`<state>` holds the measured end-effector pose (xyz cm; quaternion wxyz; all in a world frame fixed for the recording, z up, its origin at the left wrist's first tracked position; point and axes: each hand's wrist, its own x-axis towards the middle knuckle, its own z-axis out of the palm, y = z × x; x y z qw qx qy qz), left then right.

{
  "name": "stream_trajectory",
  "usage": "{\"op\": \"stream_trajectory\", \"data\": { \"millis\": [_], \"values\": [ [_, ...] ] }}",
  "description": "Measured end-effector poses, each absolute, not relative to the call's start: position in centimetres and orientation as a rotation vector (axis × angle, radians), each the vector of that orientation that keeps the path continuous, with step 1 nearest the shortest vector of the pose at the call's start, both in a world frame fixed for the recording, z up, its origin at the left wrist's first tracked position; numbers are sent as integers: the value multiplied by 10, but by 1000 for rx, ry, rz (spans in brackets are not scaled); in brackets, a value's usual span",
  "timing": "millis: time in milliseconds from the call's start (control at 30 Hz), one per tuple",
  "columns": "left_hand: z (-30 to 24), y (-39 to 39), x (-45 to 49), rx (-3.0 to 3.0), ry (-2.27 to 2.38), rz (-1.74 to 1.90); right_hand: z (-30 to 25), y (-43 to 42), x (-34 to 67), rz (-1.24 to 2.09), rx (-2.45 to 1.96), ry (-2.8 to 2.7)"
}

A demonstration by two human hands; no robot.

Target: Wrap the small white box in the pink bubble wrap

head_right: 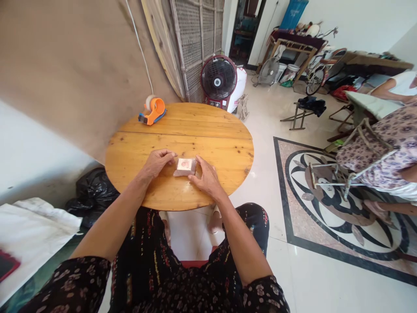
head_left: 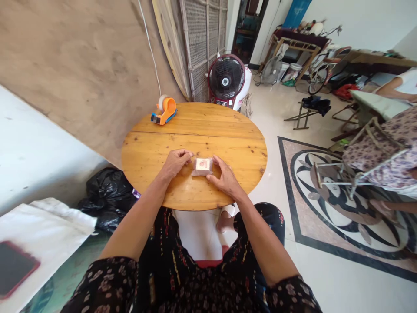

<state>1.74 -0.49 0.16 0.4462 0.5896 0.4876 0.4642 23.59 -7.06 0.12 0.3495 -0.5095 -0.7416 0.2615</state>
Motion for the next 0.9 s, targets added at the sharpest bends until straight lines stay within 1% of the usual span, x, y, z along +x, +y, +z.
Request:
{"op": "stream_trajectory", "data": {
  "millis": [300,567,900],
  "values": [
    [7,-5,19,1385,1224,1161,9,-79,241,709,-1207,-1852],
    [4,-1,17,1316,1248,1209,8,-78,241,573,-1216,-1883],
    [5,-2,16,1347,1209,1151,5,-77,240,494,-1231,-1722]
  ]
}}
